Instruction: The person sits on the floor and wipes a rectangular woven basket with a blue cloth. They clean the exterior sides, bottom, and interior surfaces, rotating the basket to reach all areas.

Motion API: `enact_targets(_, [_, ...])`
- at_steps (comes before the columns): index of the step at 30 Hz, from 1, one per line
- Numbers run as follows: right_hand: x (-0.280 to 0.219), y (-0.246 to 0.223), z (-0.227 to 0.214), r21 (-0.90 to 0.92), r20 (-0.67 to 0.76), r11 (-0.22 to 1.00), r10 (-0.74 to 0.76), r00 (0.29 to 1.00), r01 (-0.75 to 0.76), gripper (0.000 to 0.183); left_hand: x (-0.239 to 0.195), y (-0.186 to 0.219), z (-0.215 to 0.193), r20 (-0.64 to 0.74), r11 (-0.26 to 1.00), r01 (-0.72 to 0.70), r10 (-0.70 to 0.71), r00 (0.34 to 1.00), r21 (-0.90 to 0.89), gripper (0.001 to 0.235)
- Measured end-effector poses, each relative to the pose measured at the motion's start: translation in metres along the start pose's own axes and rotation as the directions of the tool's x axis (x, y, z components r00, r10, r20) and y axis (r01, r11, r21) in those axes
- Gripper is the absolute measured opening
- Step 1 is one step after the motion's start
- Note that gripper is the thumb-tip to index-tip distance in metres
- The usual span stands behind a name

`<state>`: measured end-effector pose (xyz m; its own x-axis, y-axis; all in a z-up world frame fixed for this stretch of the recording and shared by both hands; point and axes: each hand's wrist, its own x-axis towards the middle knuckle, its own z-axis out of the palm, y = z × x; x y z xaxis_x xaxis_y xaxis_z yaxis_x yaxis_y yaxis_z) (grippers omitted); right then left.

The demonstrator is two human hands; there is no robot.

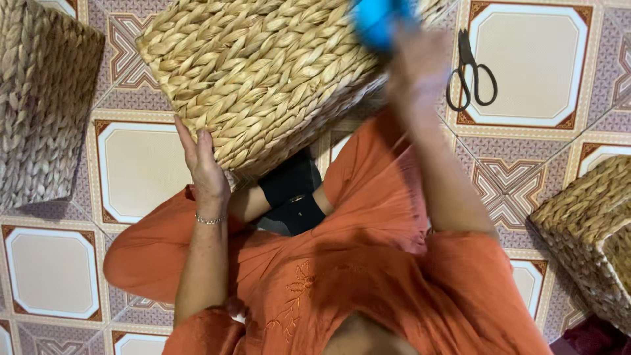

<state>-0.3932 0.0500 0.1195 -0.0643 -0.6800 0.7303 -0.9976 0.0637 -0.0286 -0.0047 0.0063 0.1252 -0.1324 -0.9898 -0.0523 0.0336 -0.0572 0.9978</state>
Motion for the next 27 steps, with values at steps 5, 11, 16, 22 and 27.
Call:
enact_targets(5, [0.002, 0.056, 0.022, 0.072, -0.214, 0.981, 0.189, 0.958, -0.177, 0.029, -0.003, 0.009, 0.0, -0.001, 0.998, 0.049, -0.049, 0.999, 0.039, 0.07])
enact_targets(11, [-0.023, -0.11, -0.008, 0.306, -0.126, 0.944, 0.167, 0.978, -0.122, 0.035, -0.001, 0.009, 0.005, -0.014, 0.998, 0.009, -0.008, 1.0, 0.065, 0.068])
enact_targets(16, [-0.049, -0.198, -0.045, 0.538, -0.025, 0.832, -0.145, 0.989, 0.135, 0.021, -0.004, 0.011, 0.001, 0.011, 1.0, 0.019, -0.019, 1.0, 0.001, 0.068])
enact_targets(22, [-0.017, -0.066, -0.023, 0.374, 0.104, 0.927, -0.081, 0.991, 0.036, 0.051, -0.002, 0.001, -0.001, -0.026, 0.98, 0.011, -0.006, 1.0, 0.199, 0.07])
enact_targets(27, [-0.004, 0.05, 0.008, -0.065, -0.055, 0.989, 0.127, 0.99, -0.131, 0.04, 0.001, -0.017, -0.006, -0.019, 0.997, -0.014, 0.015, 1.0, 0.071, 0.073])
